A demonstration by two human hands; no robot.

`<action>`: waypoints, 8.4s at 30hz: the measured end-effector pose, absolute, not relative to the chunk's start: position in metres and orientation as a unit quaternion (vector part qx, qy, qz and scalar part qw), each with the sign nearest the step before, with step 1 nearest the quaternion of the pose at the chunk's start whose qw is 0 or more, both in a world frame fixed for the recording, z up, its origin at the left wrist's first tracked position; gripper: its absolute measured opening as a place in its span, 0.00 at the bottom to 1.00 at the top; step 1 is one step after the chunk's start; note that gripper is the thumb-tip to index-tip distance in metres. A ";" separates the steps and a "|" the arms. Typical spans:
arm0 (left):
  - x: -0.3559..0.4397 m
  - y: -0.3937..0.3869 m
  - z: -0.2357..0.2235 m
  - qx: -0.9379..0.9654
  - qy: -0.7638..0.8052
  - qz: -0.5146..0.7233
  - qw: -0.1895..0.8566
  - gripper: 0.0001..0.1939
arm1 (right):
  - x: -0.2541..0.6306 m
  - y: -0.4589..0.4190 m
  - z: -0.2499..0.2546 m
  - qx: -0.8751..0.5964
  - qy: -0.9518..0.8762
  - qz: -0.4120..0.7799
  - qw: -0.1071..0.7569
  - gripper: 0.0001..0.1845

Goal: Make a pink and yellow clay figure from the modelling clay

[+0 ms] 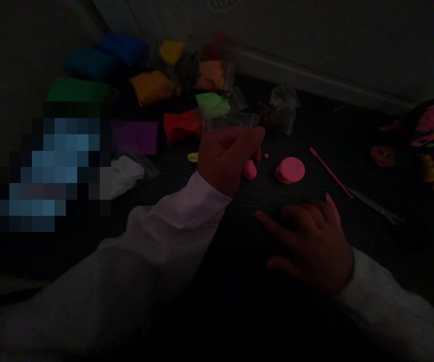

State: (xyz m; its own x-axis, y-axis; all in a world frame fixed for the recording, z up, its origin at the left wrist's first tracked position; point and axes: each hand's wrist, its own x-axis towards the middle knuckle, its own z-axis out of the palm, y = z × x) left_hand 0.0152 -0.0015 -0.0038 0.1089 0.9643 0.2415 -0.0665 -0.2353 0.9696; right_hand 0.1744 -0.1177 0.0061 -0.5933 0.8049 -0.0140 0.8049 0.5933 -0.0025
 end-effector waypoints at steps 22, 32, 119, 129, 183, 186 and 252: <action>0.020 -0.004 0.001 0.540 0.401 0.557 0.487 0.19 | 0.167 -0.121 0.004 0.437 0.898 -0.043 0.001 0.35; 0.021 -0.005 0.000 0.543 0.415 0.549 0.480 0.20 | 0.169 -0.121 0.003 0.459 0.888 -0.032 -0.014 0.38; 0.015 0.001 -0.010 0.580 0.362 0.529 0.503 0.19 | 0.183 -0.115 0.003 0.471 0.880 -0.016 -0.059 0.39; 0.017 -0.001 -0.007 0.563 0.351 0.533 0.525 0.18 | 0.172 -0.111 0.002 0.461 0.887 -0.023 -0.010 0.37; 0.017 0.000 -0.006 0.557 0.345 0.536 0.533 0.17 | 0.169 -0.118 0.001 0.450 0.893 -0.020 -0.021 0.37; 0.017 0.000 -0.007 0.558 0.339 0.544 0.527 0.17 | 0.170 -0.116 0.001 0.485 0.874 -0.008 -0.028 0.37; 0.017 0.000 -0.005 0.567 0.368 0.525 0.518 0.20 | 0.175 -0.122 0.002 0.475 0.880 -0.012 -0.013 0.38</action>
